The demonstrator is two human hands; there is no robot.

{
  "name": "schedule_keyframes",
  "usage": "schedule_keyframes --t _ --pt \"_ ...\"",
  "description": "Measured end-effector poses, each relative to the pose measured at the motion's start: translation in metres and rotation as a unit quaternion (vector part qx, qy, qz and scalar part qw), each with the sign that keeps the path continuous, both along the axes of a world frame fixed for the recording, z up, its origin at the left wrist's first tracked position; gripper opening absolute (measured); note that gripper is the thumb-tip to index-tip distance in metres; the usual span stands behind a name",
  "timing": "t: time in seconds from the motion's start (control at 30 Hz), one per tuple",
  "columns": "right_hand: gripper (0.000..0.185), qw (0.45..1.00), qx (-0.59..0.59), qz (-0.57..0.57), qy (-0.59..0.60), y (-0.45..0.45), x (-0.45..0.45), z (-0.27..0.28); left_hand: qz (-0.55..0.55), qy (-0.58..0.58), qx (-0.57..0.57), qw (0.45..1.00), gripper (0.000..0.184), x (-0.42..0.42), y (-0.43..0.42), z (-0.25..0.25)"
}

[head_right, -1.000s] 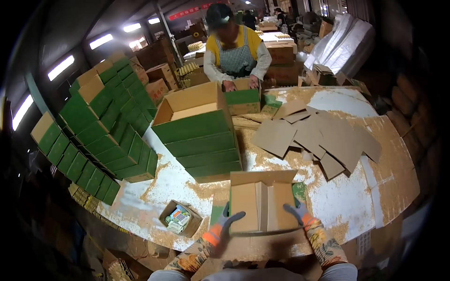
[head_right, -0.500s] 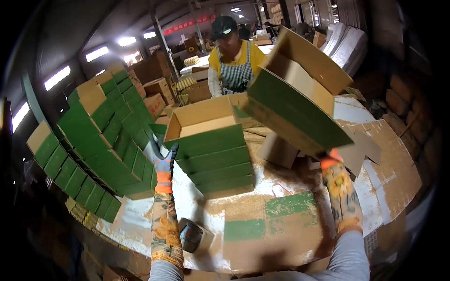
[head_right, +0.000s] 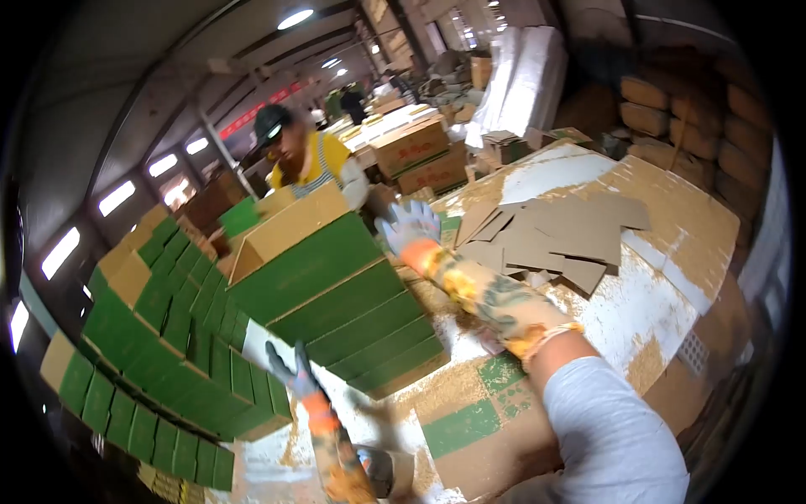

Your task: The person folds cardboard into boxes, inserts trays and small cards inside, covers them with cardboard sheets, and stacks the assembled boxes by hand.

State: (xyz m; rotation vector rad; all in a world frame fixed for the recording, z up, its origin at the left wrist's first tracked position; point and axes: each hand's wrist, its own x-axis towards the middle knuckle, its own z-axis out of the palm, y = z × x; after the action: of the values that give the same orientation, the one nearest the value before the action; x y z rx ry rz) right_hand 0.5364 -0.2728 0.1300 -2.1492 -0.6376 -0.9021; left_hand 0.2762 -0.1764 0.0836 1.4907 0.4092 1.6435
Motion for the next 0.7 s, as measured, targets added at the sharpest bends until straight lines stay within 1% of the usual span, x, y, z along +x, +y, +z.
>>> schedule_keyframes --t 0.03,0.07,0.1,0.13,0.17,0.2,0.27,0.33,0.4,0.43,0.5,0.53,0.57,0.6,0.63,0.67,0.7 --pt "0.035 0.99 0.008 0.121 0.065 -0.026 -0.006 -0.019 -0.025 -0.011 0.001 1.0 0.04 -0.013 -0.019 -0.001" --pt "0.033 0.96 0.026 0.237 0.148 -0.052 -0.011 -0.037 -0.092 0.011 0.031 0.995 0.026 -0.046 -0.02 -0.013" --pt "0.031 0.914 0.043 0.327 0.237 -0.078 -0.016 -0.056 -0.109 0.034 0.037 0.993 0.024 -0.063 -0.035 -0.018" --pt "0.029 0.948 0.005 0.316 0.025 -0.09 -0.007 -0.12 -0.117 0.055 0.031 0.991 0.023 -0.064 -0.047 -0.019" --pt "0.029 0.903 0.053 0.364 0.221 -0.122 -0.035 -0.123 -0.123 0.078 0.022 0.989 0.022 -0.065 -0.061 -0.022" --pt "0.033 0.888 0.039 0.301 0.344 -0.148 -0.051 -0.151 -0.128 0.096 0.011 0.987 0.021 -0.065 -0.072 -0.024" --pt "0.039 0.833 0.069 0.286 0.468 -0.194 -0.07 -0.178 -0.142 0.119 -0.007 0.983 0.019 -0.061 -0.088 -0.024" --pt "0.042 0.797 0.179 0.228 0.53 -0.229 -0.089 -0.206 -0.154 0.13 -0.02 0.979 0.018 -0.056 -0.098 -0.023" --pt "0.041 0.72 0.354 0.259 0.539 -0.24 -0.079 -0.292 -0.167 0.134 -0.027 0.976 0.018 -0.055 -0.106 -0.02" --pt "0.039 0.72 0.354 0.204 0.561 -0.251 -0.082 -0.302 -0.173 0.136 -0.032 0.975 0.018 -0.055 -0.11 -0.019" --pt "0.037 0.716 0.358 0.149 0.581 -0.265 -0.093 -0.284 -0.188 0.131 -0.042 0.973 0.019 -0.055 -0.116 -0.017" --pt "0.036 0.747 0.259 0.131 0.598 -0.281 -0.111 -0.237 -0.194 0.129 -0.047 0.971 0.02 -0.056 -0.119 -0.017" --pt "0.035 0.77 0.154 0.114 0.609 -0.29 -0.12 -0.212 -0.2 0.126 -0.055 0.97 0.021 -0.056 -0.121 -0.016" --pt "0.035 0.77 0.153 0.116 0.609 -0.29 -0.119 -0.225 -0.208 0.119 -0.061 0.969 0.023 -0.057 -0.124 -0.016" --pt "0.035 0.806 0.129 0.146 0.559 -0.289 -0.114 -0.249 -0.216 0.111 -0.07 0.967 0.024 -0.057 -0.126 -0.015" --pt "0.035 0.837 0.106 0.175 0.508 -0.289 -0.113 -0.253 -0.224 0.102 -0.077 0.966 0.025 -0.059 -0.129 -0.013" --pt "0.035 0.836 0.106 0.175 0.509 -0.29 -0.112 -0.256 -0.236 0.091 -0.088 0.963 0.027 -0.06 -0.132 -0.013"
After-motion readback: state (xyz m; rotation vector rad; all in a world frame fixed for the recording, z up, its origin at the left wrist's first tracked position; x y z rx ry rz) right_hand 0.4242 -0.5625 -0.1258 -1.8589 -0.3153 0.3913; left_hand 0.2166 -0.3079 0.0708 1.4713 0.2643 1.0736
